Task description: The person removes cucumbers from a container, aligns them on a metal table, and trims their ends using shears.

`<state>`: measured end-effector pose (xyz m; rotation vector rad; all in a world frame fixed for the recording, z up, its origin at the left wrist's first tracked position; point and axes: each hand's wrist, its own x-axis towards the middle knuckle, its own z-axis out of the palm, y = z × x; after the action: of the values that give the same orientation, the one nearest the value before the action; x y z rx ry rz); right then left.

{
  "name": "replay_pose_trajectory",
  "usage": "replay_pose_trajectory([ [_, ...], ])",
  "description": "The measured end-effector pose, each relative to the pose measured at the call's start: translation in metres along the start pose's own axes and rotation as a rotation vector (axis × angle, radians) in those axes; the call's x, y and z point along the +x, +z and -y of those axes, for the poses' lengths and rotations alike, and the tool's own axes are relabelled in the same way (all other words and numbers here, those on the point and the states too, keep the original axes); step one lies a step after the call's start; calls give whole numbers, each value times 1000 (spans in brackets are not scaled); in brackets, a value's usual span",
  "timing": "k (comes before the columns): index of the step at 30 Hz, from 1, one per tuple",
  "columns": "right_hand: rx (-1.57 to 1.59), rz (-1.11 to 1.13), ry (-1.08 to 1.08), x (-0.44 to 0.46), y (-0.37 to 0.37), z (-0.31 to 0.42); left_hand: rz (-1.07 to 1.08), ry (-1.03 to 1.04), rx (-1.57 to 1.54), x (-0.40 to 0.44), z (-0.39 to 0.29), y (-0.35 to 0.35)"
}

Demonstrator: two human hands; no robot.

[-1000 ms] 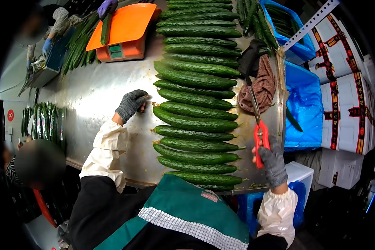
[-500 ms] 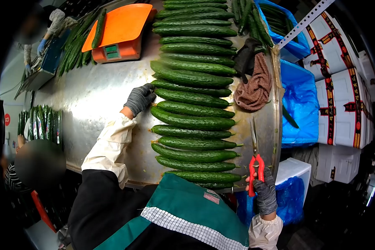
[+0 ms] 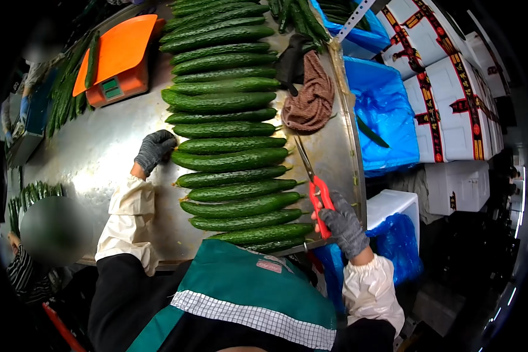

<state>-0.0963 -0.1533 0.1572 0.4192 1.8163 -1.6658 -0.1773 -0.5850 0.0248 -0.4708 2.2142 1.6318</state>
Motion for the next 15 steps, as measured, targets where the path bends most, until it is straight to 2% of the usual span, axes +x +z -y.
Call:
replay_pose_trajectory([
  [2,-128,55,-7,11,0,10,8,-17,-38,-1,-6,-2],
  [4,-193,52,-14,21,1,16,105,-45,172,4,-9,-5],
  [9,-297,70,48,42,6,25,237,92,356,13,-4,-14],
  [13,-303,81,62,49,13,28,305,126,319,15,1,-18],
  [15,-323,86,76,51,15,27,302,57,247,14,1,-16],
])
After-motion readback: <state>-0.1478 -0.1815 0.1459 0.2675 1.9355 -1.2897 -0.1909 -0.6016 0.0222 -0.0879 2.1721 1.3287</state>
